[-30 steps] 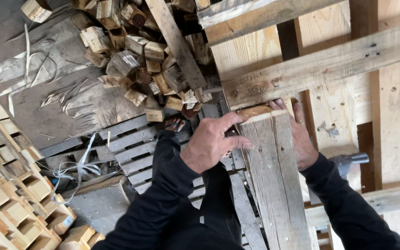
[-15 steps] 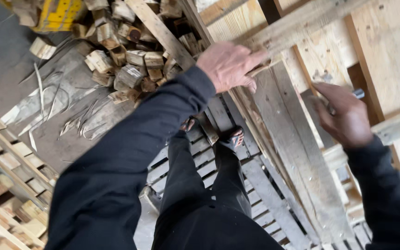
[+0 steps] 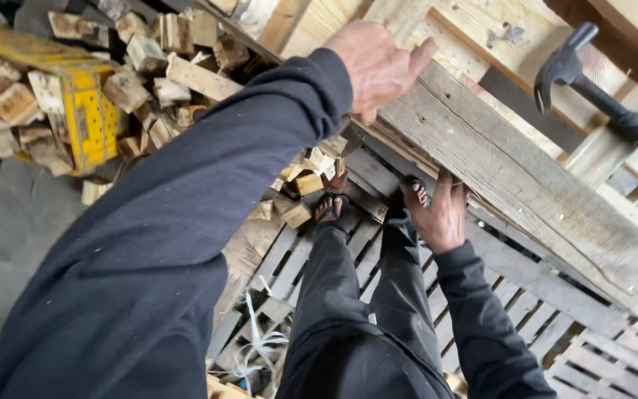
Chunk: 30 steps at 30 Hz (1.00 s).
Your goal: The person assembles a wooden pallet by hand, placing small wooden blocks and planks into position and securing them with nails using a hammer. The person repeatedly picks up nails, positions wood pieces, and hammers them into place.
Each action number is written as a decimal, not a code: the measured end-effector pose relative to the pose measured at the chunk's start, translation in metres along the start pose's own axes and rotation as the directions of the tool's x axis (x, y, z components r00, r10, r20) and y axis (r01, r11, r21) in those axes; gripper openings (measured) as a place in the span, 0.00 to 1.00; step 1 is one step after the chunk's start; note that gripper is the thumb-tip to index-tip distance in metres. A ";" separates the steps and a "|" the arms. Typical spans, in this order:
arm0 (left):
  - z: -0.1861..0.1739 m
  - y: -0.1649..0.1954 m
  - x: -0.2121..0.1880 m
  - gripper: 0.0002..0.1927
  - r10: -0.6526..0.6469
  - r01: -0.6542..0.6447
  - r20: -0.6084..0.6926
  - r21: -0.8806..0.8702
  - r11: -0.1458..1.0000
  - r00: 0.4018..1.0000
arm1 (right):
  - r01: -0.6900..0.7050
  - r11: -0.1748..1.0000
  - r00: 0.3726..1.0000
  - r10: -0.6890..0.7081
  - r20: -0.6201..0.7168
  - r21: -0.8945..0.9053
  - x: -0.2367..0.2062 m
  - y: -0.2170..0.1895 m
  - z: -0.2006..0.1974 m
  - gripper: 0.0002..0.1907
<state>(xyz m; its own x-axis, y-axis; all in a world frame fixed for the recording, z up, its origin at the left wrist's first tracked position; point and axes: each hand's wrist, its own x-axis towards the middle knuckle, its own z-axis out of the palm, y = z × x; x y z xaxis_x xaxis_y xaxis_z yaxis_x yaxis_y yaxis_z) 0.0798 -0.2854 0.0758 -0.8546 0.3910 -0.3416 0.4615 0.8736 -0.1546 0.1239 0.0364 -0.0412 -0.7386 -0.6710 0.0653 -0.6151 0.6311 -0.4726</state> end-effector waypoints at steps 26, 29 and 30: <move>0.008 0.009 -0.007 0.57 -0.058 0.048 -0.077 -0.117 0.992 0.995 | 0.415 0.052 0.884 -0.260 0.389 -0.908 0.042 0.089 0.062 0.34; 0.006 0.008 -0.007 0.55 -0.074 0.068 -0.026 -0.163 0.984 0.997 | 0.187 -0.806 0.751 -0.252 0.611 -0.561 0.047 0.083 0.055 0.37; 0.006 0.008 -0.007 0.54 -0.082 0.079 -0.009 -0.189 0.979 0.997 | -0.060 -0.982 0.701 -0.168 0.693 -0.178 0.049 0.081 0.053 0.38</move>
<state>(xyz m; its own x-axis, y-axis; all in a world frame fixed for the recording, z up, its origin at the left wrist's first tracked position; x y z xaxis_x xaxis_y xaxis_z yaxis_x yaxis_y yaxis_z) 0.0905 -0.2827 0.0717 -0.8916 0.3207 -0.3197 0.3395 0.9406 -0.0032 0.0526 0.0341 -0.1230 -0.2227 -0.8462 -0.4841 0.5995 -0.5105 0.6164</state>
